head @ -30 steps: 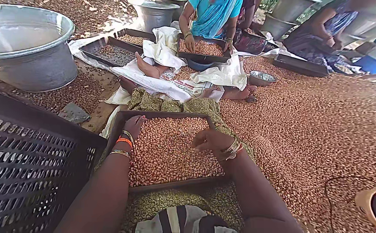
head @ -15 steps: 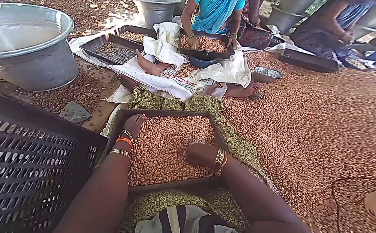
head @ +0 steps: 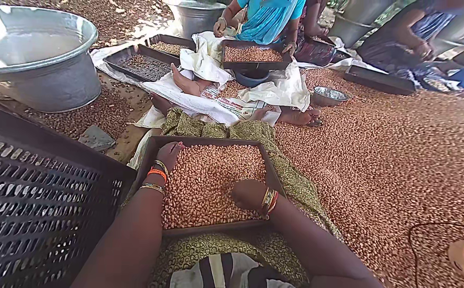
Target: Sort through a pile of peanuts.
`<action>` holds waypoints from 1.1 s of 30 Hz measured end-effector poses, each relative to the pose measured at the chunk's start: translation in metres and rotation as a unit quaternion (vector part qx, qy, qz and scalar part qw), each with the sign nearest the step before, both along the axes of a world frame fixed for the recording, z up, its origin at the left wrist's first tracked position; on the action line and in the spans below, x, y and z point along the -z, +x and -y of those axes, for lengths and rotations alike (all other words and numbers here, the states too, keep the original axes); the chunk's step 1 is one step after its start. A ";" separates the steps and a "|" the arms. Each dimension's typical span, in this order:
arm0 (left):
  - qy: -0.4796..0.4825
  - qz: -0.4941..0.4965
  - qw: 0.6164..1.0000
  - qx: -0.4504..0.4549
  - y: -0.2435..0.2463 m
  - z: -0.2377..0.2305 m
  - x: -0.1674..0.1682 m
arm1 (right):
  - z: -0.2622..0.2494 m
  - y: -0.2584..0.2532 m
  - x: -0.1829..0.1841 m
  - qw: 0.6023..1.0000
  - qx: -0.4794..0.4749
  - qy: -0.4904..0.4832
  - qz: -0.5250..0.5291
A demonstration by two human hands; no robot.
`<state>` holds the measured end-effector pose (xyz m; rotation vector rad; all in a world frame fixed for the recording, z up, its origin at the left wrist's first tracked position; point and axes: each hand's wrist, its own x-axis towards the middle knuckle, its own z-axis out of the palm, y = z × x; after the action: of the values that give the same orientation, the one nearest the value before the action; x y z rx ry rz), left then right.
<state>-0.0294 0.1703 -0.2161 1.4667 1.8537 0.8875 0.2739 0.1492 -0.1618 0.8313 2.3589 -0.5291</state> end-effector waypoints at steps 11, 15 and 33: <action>-0.009 0.020 1.000 0.001 -0.002 -0.004 -0.001 | -0.009 0.025 -0.020 0.849 -0.085 -0.353 -0.384; -0.014 0.012 1.000 0.004 -0.002 -0.002 -0.002 | 0.015 -0.033 -0.008 0.922 -0.079 -0.084 -0.370; 0.006 0.003 1.000 0.014 -0.001 -0.002 -0.001 | -0.041 0.065 -0.035 0.869 0.166 -0.304 -0.354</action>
<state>-0.0300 0.1726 -0.2153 1.4919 1.8216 0.8903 0.3387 0.1898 -0.1266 0.8156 2.3798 -1.8824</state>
